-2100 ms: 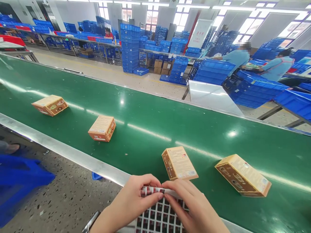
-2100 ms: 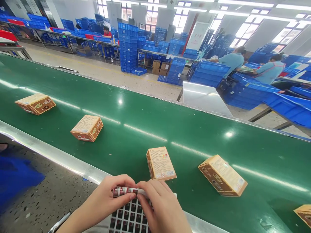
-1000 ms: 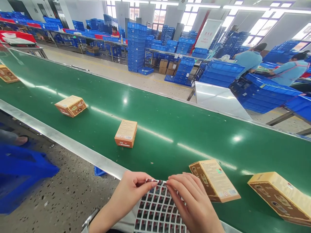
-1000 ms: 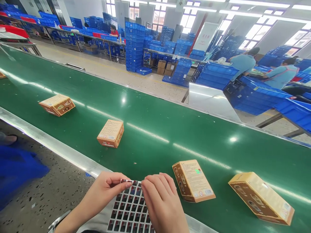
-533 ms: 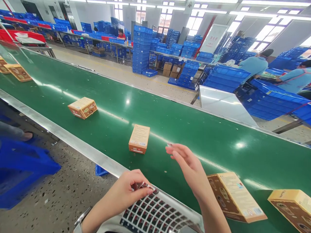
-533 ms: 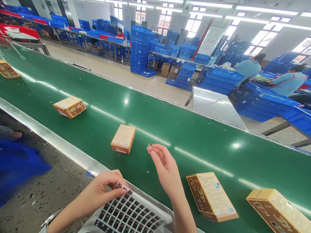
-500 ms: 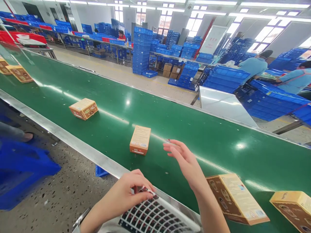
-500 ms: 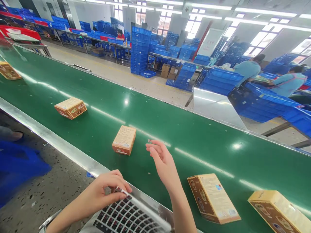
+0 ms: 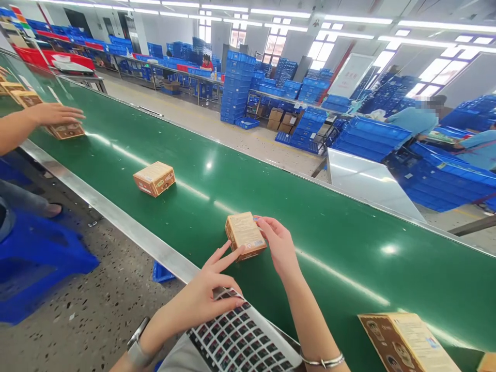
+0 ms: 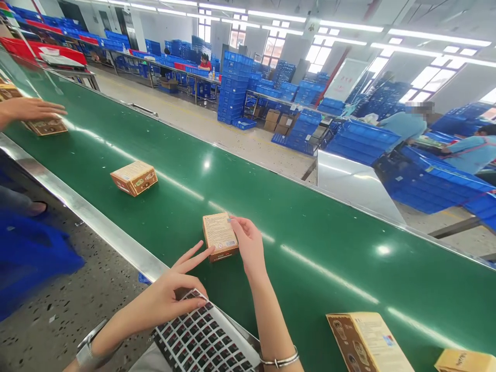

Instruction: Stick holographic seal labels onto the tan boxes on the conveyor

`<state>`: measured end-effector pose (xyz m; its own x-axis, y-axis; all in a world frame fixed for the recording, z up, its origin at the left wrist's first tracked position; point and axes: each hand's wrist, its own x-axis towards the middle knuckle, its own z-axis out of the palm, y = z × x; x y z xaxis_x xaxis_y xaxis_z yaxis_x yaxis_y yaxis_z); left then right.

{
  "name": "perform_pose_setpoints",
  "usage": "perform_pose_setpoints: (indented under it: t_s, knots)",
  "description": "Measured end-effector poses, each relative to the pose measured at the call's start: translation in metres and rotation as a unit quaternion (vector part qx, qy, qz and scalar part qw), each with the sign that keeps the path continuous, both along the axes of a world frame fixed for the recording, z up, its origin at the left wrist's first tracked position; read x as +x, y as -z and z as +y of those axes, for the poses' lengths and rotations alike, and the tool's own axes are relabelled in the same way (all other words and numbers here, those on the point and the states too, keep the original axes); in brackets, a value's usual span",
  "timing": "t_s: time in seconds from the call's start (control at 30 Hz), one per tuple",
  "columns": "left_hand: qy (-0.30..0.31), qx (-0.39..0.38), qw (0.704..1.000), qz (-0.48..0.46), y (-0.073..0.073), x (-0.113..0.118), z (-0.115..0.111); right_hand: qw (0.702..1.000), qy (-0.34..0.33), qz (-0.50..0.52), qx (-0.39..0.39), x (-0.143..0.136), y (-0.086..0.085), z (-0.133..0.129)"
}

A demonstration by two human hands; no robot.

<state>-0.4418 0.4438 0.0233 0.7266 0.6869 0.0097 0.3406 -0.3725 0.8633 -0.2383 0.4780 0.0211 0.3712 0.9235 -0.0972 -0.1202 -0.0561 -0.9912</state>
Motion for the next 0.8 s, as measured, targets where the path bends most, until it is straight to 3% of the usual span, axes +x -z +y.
perform_pose_setpoints:
  t_s: [0.5, 0.8]
  knots:
    - [0.074, -0.061, 0.995, -0.032, -0.008, 0.022, -0.001, 0.996, 0.022, -0.079, -0.019, 0.015, 0.001, -0.02]
    - [0.109, -0.061, 0.992, -0.036, -0.005, 0.034, -0.005, 0.972, 0.098, -0.209, -0.032, 0.03, -0.004, -0.029]
